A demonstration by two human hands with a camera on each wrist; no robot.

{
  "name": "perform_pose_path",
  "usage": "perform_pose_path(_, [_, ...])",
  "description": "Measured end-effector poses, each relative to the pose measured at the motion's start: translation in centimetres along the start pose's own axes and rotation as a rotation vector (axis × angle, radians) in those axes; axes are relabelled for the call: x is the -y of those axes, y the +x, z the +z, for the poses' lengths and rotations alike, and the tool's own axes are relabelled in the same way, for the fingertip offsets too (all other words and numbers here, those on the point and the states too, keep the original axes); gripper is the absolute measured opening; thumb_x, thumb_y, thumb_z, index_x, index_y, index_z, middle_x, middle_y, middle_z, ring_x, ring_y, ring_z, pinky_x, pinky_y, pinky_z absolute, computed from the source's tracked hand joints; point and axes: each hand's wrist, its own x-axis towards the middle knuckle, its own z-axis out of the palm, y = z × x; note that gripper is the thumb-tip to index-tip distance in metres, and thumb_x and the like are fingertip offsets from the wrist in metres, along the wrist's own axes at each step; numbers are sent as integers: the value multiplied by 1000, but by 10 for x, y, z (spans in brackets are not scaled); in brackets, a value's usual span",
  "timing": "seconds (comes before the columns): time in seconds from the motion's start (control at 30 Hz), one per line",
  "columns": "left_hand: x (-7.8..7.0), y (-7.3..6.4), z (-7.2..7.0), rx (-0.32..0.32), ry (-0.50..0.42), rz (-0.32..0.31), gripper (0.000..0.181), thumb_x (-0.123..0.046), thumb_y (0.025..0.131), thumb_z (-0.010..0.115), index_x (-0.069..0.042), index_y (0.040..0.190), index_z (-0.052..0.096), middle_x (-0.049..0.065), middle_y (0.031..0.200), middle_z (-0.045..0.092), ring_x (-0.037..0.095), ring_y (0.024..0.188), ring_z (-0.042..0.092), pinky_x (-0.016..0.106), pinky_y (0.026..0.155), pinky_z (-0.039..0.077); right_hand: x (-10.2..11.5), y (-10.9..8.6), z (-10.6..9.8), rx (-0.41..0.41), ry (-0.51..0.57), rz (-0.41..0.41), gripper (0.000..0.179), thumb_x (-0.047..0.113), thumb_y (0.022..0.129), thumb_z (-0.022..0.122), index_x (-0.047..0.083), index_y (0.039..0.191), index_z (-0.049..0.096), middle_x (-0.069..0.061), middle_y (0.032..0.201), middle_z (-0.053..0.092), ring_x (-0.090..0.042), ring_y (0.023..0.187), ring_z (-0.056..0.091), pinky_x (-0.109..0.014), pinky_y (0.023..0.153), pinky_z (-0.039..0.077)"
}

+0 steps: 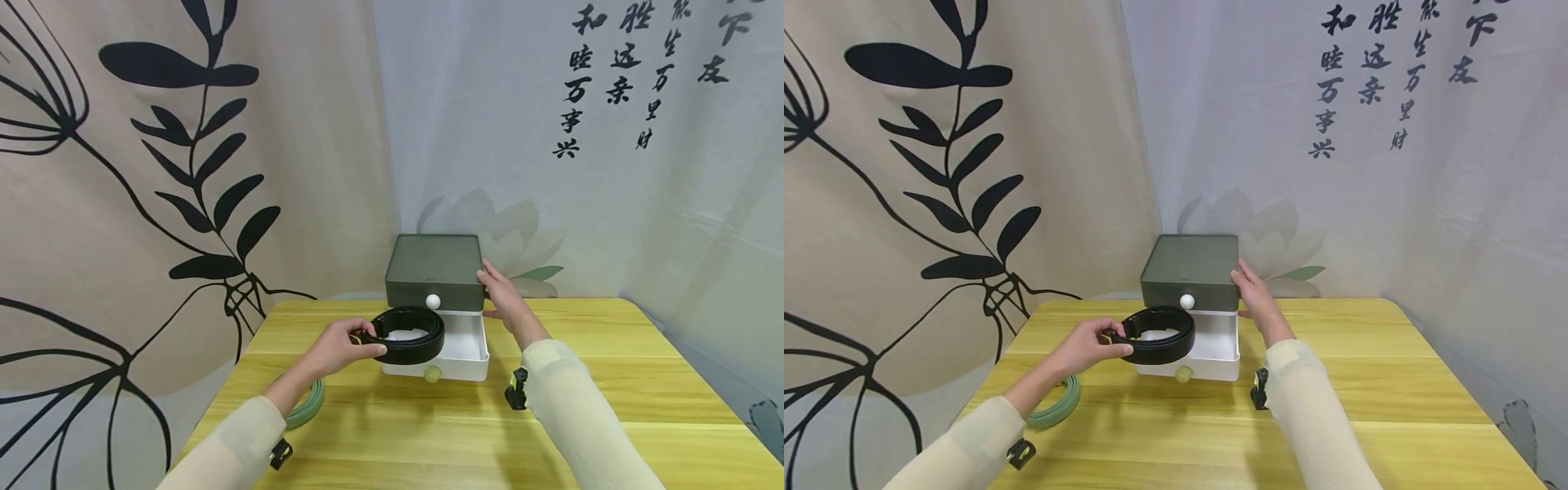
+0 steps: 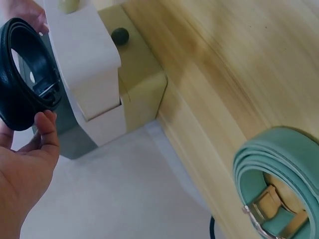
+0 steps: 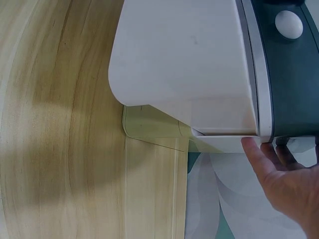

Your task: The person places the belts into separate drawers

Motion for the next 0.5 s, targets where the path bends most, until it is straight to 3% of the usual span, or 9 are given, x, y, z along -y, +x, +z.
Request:
perform_pose_path(0.4, [-3,12,14,47,-24,18,31,-38,81,82,-16,94,64,2,85,60,21,78,53,33,62,46,2,-2,1,11,2,-5,60,43,107,36,36,159,7,-12,165,3,-42,146,19,-64,107,30])
perform_pose_path(0.5, [-5,14,17,55,-21,15,31,-39,82,82,-16,94,64,2,86,59,21,78,53,33,62,45,13,-15,4,26,8,0,61,40,108,35,32,160,5,-15,165,1,-44,146,18,-64,108,29])
